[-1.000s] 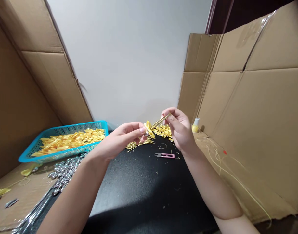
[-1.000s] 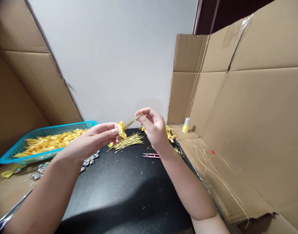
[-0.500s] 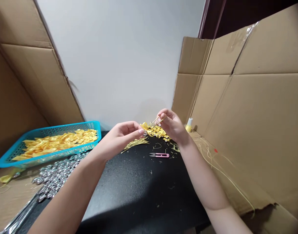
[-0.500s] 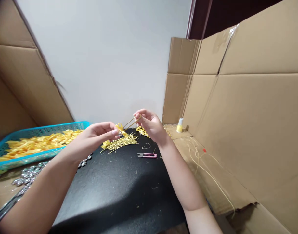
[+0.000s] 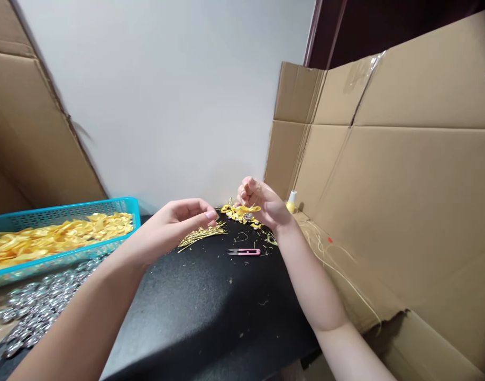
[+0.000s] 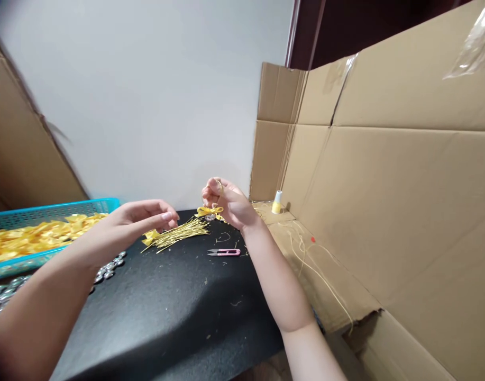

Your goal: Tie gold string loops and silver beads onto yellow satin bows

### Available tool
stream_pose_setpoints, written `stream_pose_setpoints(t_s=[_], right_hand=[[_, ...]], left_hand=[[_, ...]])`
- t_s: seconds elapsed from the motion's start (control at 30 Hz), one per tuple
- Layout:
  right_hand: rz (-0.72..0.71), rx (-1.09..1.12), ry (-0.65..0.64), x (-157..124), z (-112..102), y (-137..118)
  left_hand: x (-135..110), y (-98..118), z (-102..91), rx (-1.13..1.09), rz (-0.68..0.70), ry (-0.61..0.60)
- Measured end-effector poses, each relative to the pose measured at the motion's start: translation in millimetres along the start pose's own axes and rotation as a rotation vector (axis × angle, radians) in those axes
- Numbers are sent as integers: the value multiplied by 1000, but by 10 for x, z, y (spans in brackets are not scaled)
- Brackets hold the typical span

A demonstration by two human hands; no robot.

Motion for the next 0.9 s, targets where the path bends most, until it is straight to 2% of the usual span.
stream_pose_setpoints(t_s=[0.17, 0.23, 0.3, 0.37, 0.47, 0.57, 0.63, 0.8, 0.9], right_hand=[[35, 10, -21, 40, -37, 62], [42, -37, -8, 93, -161, 103], [28, -134, 77, 158, -432, 133], [0, -317, 249, 195, -840, 136], [-1, -808, 521, 153, -1437, 107], [59, -989, 567, 133, -1697, 250], [115, -1073, 536, 166, -1685, 453], [275, -1194, 353, 436, -1322, 1188], [369, -1241, 314, 642, -1236, 1521]], left_hand=[[35, -58, -68, 77, 24, -4], [94, -181, -165, 185, 17, 7], [190, -387, -327, 370, -1, 46], [293, -720, -570, 633, -133, 126], [401, -1163, -803, 898, -251, 129], [411, -1451, -913, 1198, -327, 121], [400, -1578, -864, 1247, -328, 77], [422, -1873, -697, 1271, -322, -26], [472, -2042, -660, 1298, -332, -75]])
Point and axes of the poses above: each hand's wrist, its own x-axis towards the middle knuckle, its own z-axis out of the palm, y = z × x, the point moved 8 cm from there along x, towards the middle knuckle, and after that the axes turned 6 degrees about y, right-handed, at the moved point
